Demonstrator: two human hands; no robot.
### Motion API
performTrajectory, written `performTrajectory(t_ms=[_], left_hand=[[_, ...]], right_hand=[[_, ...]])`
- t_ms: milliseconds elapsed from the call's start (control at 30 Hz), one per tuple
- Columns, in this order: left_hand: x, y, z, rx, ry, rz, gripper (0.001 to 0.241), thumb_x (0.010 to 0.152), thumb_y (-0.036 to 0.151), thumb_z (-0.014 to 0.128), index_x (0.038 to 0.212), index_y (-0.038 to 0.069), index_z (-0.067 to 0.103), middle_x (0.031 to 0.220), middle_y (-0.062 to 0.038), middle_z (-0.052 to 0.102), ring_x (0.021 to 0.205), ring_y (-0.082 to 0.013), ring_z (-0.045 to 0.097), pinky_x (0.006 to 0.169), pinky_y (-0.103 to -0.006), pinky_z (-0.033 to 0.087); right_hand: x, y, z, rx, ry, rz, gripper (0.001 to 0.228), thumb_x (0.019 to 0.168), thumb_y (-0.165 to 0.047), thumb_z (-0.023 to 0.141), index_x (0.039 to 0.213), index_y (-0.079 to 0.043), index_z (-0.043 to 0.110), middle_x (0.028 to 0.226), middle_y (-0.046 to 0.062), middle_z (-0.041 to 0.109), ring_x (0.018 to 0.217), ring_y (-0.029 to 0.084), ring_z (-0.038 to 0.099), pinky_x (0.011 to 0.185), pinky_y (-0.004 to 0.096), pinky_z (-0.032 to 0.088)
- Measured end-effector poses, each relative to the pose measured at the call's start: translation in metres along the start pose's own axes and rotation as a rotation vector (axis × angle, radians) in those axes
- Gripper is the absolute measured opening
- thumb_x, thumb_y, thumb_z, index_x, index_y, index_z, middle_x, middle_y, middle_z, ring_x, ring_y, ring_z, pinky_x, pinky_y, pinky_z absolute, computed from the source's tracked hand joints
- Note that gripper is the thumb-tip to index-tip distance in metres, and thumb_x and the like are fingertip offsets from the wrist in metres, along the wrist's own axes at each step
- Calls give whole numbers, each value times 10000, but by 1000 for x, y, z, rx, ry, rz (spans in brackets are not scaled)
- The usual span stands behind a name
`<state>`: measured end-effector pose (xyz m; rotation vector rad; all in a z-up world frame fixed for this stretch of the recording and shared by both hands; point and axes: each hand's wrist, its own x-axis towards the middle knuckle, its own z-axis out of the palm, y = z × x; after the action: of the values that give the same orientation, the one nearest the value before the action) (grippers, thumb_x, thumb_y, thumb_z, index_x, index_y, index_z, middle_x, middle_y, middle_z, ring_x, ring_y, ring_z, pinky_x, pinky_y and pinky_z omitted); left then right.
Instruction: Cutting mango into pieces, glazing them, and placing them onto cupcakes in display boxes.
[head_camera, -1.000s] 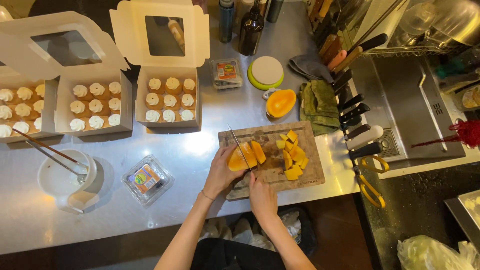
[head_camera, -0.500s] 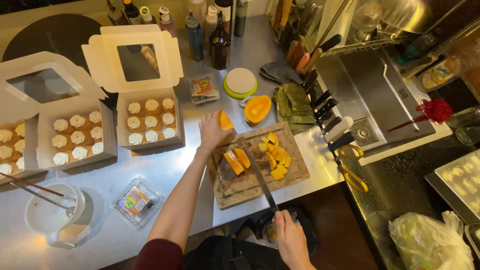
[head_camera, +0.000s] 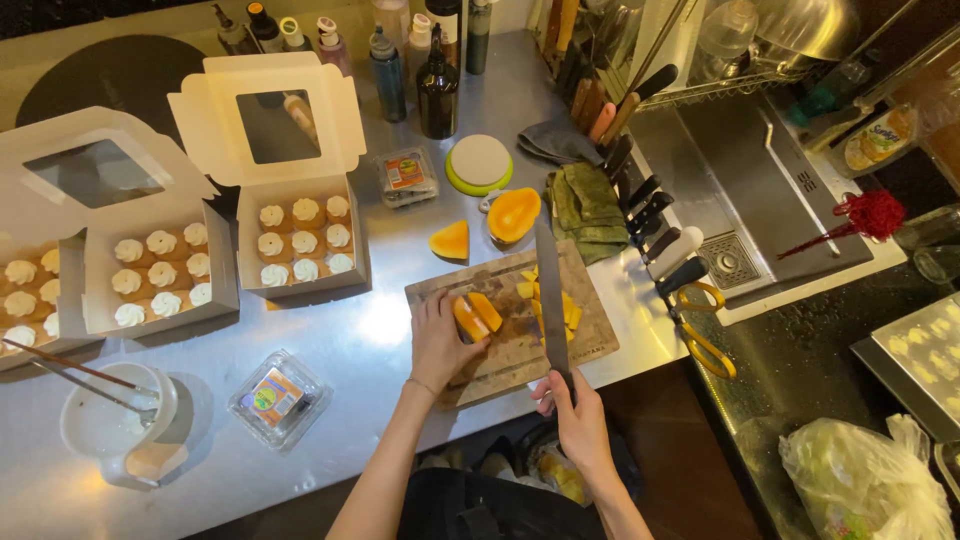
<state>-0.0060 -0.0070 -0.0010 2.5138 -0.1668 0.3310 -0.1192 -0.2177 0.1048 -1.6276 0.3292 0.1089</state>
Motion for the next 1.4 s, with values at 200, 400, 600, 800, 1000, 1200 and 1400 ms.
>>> performTrajectory(t_ms=[200,400,600,800,1000,1200,1400], left_hand=[[-6,32,-38,-967,-139,-479,962,695,131,907,1417,90,273,1247,-203,591,1056,-300,739,881,-366,640],[11,37,-65,-929,-45,-436,813,764,56,836,1369,105,294,1217,-170,630,1004,-249,727,823,-311,615],[23,-4,-35,-351,-102,-181,882,623,55,871,1379,67,418,1304,-169,463,1164,-356,536,1041,-410,474],[19,17,-31,-59,-42,74,1104,695,633,836,1485,-18,423,1491,-211,466,1358,-374,420,1162,-492,267],[29,36,-5,311,20,201,814,592,569,823,1118,-19,621,1216,-161,588,1202,-350,512,1271,-599,115],[22,62,-10,-1400,-329,-283,913,744,-128,786,1435,138,252,1249,-133,551,1105,-266,690,887,-323,588],[39,122,-69,-2023,-105,-608,100,1063,149,513,1113,66,536,991,-118,617,878,-197,605,830,-334,530]], right_hand=[[2,-42,17,-29,-16,-13,462,1091,-308,354,1257,-36,689,706,22,528,598,122,428,576,249,368],[15,-28,15,-59,103,-5,538,1082,-391,371,1125,-1,738,657,29,561,564,121,445,531,259,380],[10,-11,-5,-7,188,2,539,1100,-398,350,1117,16,695,684,39,555,589,125,457,521,260,383],[-6,10,-4,-66,301,65,650,1105,-445,318,721,-3,600,628,66,550,557,161,475,558,295,416],[-6,-2,7,-46,213,8,538,1086,-363,333,1183,-9,725,633,26,540,544,129,447,516,264,382],[-11,-14,-2,-47,295,-46,477,1088,-329,363,1300,-54,690,683,13,560,623,131,477,591,262,428],[-27,-66,20,-346,136,-404,398,998,-225,545,1355,-80,642,1283,75,746,1072,208,727,906,299,536]])
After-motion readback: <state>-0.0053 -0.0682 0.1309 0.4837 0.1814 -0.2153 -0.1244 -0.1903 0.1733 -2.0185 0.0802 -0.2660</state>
